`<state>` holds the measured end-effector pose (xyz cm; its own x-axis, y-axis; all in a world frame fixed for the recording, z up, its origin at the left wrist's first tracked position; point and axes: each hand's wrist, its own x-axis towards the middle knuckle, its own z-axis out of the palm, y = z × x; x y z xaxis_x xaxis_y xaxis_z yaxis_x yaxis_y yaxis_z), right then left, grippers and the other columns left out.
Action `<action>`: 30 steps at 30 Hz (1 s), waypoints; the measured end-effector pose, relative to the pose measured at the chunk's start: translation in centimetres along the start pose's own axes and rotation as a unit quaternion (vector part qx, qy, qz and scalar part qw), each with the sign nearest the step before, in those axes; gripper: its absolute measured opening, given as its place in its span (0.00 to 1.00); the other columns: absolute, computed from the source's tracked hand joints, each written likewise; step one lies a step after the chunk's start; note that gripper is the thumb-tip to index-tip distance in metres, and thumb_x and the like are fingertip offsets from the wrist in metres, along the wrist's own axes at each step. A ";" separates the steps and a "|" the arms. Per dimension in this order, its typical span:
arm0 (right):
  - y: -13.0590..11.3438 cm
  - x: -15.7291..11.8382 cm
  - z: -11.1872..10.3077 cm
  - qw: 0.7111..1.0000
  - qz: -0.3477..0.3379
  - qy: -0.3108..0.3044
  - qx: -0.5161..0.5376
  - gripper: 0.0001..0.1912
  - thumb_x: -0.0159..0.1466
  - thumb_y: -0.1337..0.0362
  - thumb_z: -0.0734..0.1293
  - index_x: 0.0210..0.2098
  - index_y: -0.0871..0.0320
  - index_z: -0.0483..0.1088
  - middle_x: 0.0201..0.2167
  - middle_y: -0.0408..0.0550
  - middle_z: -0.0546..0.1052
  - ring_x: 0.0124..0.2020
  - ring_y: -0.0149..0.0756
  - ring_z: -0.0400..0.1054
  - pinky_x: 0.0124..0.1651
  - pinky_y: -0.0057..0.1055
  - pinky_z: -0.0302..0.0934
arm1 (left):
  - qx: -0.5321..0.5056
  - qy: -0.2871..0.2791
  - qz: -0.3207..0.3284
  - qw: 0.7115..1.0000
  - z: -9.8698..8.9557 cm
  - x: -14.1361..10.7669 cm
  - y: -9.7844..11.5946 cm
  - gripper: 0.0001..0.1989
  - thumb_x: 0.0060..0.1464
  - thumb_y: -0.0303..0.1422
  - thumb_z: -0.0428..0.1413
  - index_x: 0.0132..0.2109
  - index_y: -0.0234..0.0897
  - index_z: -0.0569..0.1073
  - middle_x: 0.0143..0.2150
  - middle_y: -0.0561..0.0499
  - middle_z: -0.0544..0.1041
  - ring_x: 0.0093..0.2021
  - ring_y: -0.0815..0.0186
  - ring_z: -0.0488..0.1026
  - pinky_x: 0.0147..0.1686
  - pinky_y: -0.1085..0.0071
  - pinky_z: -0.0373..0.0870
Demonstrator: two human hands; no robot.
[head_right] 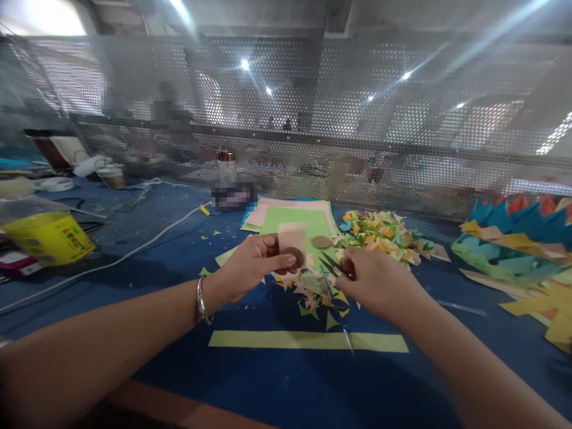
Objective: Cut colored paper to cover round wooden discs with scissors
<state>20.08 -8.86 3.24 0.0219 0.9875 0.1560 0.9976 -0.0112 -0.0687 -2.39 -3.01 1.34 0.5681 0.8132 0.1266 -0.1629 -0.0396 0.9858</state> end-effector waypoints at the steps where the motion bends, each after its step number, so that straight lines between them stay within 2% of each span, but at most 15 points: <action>1: 0.1 0.0 0.0 0.999 -0.005 0.021 0.026 0.09 0.58 0.59 0.66 0.25 0.53 0.63 0.20 0.44 0.72 0.23 0.37 0.67 0.26 0.31 0.51 | -0.011 -0.003 -0.006 1.000 0.1 0.0 0.0 0.06 0.50 0.27 0.64 0.38 0.32 0.78 0.36 0.48 0.80 0.34 0.70 0.75 0.38 0.72 0.68; 6: -0.7 -0.4 0.0 0.975 -0.038 0.075 0.206 0.08 0.59 0.57 0.64 0.27 0.53 0.64 0.17 0.40 0.71 0.18 0.33 0.65 0.24 0.30 0.56 | -0.054 -0.012 -0.046 0.997 0.3 -0.2 -0.2 0.04 0.49 0.27 0.65 0.35 0.32 0.80 0.36 0.48 0.80 0.37 0.69 0.73 0.39 0.73 0.65; 9: -1.9 -0.7 0.3 0.958 -0.056 0.110 0.258 0.09 0.59 0.57 0.63 0.26 0.53 0.62 0.16 0.38 0.67 0.17 0.31 0.62 0.22 0.29 0.54 | -0.084 -0.023 -0.057 0.995 0.6 -0.3 -0.3 0.07 0.48 0.29 0.67 0.35 0.32 0.79 0.36 0.48 0.79 0.36 0.69 0.73 0.37 0.73 0.65; 13: -3.2 -0.9 0.9 0.947 -0.103 0.107 0.284 0.06 0.59 0.61 0.62 0.26 0.53 0.62 0.18 0.38 0.66 0.19 0.30 0.59 0.23 0.29 0.52 | -0.110 -0.025 -0.053 0.992 0.9 -0.4 -0.1 0.10 0.47 0.30 0.68 0.37 0.31 0.79 0.35 0.48 0.77 0.35 0.69 0.73 0.36 0.72 0.65; 16: -3.7 -0.9 1.4 0.930 -0.110 0.091 0.338 0.06 0.60 0.60 0.62 0.28 0.53 0.63 0.21 0.39 0.66 0.21 0.31 0.61 0.24 0.29 0.55 | -0.135 -0.022 -0.031 0.990 1.0 -0.4 0.1 0.13 0.45 0.31 0.70 0.37 0.30 0.78 0.36 0.48 0.78 0.35 0.68 0.73 0.38 0.71 0.66; 18: -4.0 -0.9 1.5 0.898 -0.086 0.043 0.430 0.07 0.60 0.57 0.63 0.31 0.53 0.63 0.23 0.40 0.69 0.22 0.33 0.64 0.24 0.29 0.58 | -0.148 -0.033 -0.017 0.988 1.0 -0.4 0.2 0.14 0.44 0.33 0.70 0.37 0.30 0.78 0.35 0.48 0.77 0.35 0.67 0.73 0.40 0.69 0.66; 21: -4.6 -1.0 1.7 0.826 -0.032 -0.027 0.563 0.10 0.60 0.55 0.65 0.36 0.53 0.62 0.24 0.40 0.72 0.21 0.33 0.67 0.21 0.28 0.58 | -0.152 -0.045 -0.003 0.987 0.9 -0.4 0.3 0.16 0.43 0.34 0.71 0.36 0.30 0.78 0.35 0.48 0.77 0.35 0.67 0.72 0.40 0.68 0.66; 25: -5.5 -1.2 1.8 0.770 0.023 -0.016 0.637 0.11 0.58 0.57 0.67 0.36 0.53 0.62 0.20 0.35 0.66 0.17 0.25 0.54 0.18 0.21 0.46 | -0.149 -0.034 0.011 0.988 1.0 -0.5 0.4 0.13 0.44 0.33 0.70 0.36 0.31 0.79 0.35 0.48 0.77 0.34 0.69 0.70 0.37 0.70 0.63; 30: -5.5 -1.3 1.9 0.726 0.020 -0.019 0.687 0.16 0.59 0.53 0.71 0.36 0.53 0.63 0.18 0.32 0.57 0.17 0.24 0.42 0.18 0.21 0.37 | -0.137 0.005 0.029 0.990 1.0 -0.4 0.4 0.08 0.48 0.30 0.67 0.35 0.32 0.79 0.33 0.50 0.77 0.32 0.71 0.69 0.34 0.72 0.61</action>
<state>14.45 -9.76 1.56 0.0212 0.9947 0.1007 -0.0116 0.1010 -0.9948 -1.88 -3.93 1.79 0.5430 0.8204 0.1792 -0.4088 0.0719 0.9098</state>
